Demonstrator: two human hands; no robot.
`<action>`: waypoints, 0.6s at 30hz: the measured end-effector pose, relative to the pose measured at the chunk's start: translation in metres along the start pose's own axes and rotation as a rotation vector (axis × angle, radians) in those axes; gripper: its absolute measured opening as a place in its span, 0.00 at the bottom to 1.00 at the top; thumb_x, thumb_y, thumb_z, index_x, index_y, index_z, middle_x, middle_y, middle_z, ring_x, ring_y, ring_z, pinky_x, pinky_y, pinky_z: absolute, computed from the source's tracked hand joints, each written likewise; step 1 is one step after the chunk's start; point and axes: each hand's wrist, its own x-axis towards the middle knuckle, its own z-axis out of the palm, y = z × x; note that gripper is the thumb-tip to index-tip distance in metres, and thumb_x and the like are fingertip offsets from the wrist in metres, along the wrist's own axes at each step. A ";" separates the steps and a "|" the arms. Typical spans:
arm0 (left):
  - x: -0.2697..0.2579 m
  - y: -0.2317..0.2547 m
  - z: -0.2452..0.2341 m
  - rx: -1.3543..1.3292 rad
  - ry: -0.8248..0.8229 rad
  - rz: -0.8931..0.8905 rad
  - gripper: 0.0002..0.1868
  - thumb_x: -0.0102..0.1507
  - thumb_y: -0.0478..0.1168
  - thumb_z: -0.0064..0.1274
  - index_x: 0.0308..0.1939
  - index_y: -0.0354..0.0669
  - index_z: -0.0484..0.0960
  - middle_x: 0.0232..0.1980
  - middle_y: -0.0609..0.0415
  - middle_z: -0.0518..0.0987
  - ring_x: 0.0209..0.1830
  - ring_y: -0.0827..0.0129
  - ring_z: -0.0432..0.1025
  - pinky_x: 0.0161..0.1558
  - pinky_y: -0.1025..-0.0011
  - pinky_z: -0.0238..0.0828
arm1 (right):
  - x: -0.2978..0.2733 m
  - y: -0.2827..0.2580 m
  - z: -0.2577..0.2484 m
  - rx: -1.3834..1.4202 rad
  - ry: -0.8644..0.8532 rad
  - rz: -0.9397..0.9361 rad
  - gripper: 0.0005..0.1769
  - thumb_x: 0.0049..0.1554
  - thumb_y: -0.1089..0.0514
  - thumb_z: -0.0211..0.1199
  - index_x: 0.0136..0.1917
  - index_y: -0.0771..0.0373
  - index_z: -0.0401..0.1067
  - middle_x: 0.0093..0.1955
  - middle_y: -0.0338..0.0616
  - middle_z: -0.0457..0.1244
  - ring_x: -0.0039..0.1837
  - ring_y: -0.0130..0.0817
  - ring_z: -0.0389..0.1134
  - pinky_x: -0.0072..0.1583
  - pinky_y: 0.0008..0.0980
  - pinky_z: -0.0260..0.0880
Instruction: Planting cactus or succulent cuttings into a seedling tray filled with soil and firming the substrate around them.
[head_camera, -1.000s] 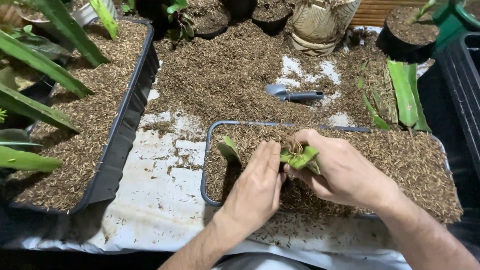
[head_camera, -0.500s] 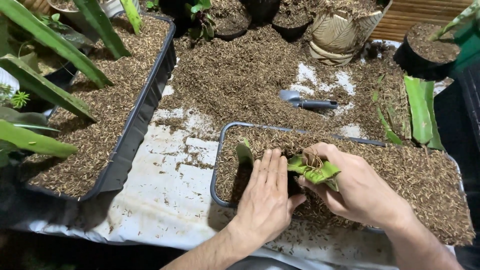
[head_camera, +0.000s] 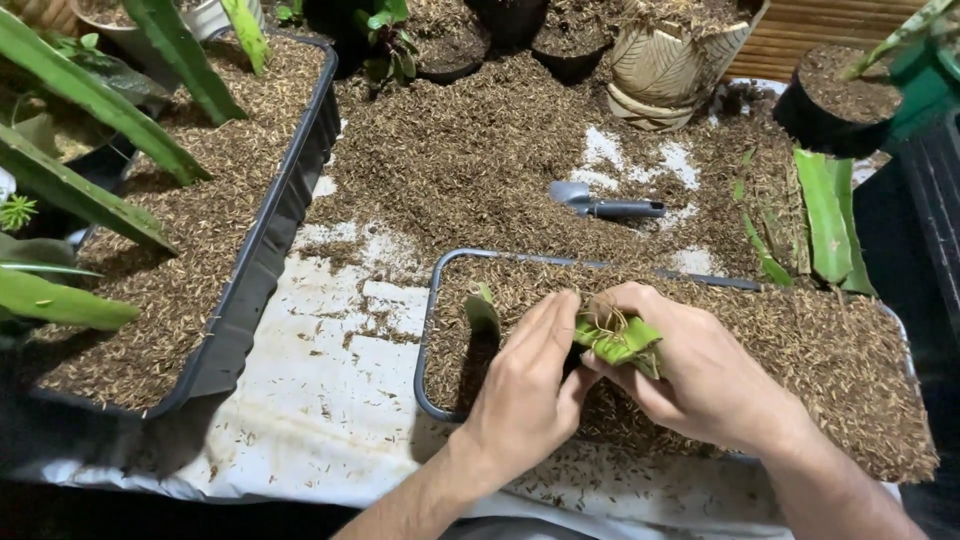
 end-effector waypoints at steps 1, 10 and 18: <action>0.004 -0.003 0.001 -0.005 -0.008 0.004 0.39 0.50 0.26 0.52 0.63 0.25 0.52 0.63 0.33 0.61 0.66 0.47 0.56 0.68 0.61 0.47 | 0.001 -0.003 0.000 -0.001 0.004 0.009 0.15 0.49 0.63 0.57 0.50 0.62 0.60 0.40 0.42 0.62 0.36 0.33 0.65 0.41 0.32 0.67; 0.012 -0.017 0.010 -0.015 0.036 0.123 0.28 0.51 0.20 0.47 0.57 0.29 0.65 0.53 0.36 0.73 0.54 0.50 0.70 0.59 0.64 0.65 | -0.048 0.029 -0.012 -0.290 0.048 0.183 0.41 0.52 0.49 0.50 0.71 0.70 0.40 0.73 0.58 0.41 0.74 0.46 0.41 0.70 0.41 0.38; 0.002 -0.029 0.017 0.068 0.002 0.126 0.32 0.49 0.21 0.47 0.58 0.31 0.65 0.55 0.37 0.72 0.55 0.51 0.69 0.61 0.65 0.63 | -0.053 0.049 0.029 -0.477 -0.134 0.343 0.41 0.58 0.34 0.24 0.71 0.68 0.34 0.74 0.55 0.33 0.75 0.44 0.32 0.69 0.50 0.25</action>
